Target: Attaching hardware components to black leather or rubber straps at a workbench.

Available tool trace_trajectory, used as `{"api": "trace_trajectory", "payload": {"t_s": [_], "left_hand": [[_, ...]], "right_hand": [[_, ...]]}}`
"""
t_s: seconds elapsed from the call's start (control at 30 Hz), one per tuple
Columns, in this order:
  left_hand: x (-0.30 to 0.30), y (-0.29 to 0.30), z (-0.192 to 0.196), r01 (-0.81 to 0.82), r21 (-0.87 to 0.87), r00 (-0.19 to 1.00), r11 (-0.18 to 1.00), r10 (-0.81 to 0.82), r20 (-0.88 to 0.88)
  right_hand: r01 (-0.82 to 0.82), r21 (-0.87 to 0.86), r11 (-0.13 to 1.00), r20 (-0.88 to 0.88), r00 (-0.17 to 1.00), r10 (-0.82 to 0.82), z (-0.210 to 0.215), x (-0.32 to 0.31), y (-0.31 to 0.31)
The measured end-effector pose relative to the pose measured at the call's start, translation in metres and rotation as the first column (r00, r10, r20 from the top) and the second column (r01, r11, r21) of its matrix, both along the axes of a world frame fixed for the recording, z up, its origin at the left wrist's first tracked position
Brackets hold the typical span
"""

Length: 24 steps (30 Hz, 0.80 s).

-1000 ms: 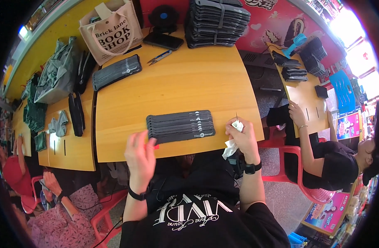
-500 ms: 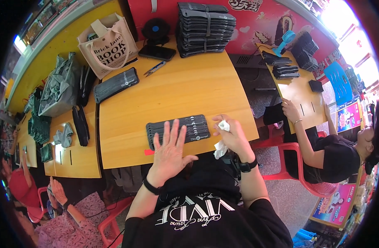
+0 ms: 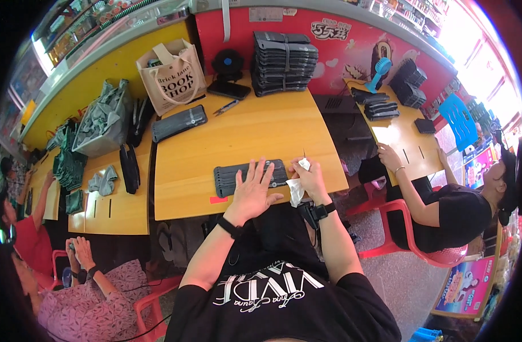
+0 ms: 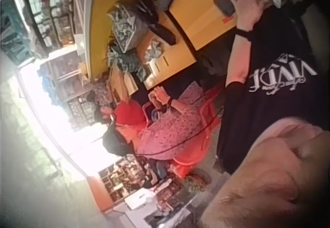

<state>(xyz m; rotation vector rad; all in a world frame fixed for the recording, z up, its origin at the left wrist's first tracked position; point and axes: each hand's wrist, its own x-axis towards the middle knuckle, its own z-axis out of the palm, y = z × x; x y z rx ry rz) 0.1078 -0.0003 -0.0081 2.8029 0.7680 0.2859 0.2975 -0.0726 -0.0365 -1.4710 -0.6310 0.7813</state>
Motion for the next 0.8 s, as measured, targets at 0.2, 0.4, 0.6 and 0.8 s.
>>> {"api": "trace_trajectory", "payload": {"t_s": [0.2,0.4,0.6,0.8], "left_hand": [[-0.046,0.030,-0.002,-0.327,0.027,0.942,0.945,0.328,-0.065],[-0.043,0.027,0.003,-0.315,0.052,0.938,0.948,0.319,-0.137],[-0.048,0.036,-0.031,-0.469,0.132,0.881,0.873,0.451,0.146],[-0.043,0.038,-0.026,-0.504,0.248,0.854,0.827,0.437,0.282]], "right_hand": [[-0.038,0.013,0.999,0.026,0.999,0.038,-0.005,0.000,0.002],[0.002,-0.014,1.000,0.088,0.996,-0.001,-0.009,-0.002,-0.002],[-0.013,-0.007,1.000,0.151,0.988,0.014,-0.015,-0.002,0.003],[0.052,-0.052,0.997,0.443,0.896,-0.023,-0.013,-0.004,0.007]]}}
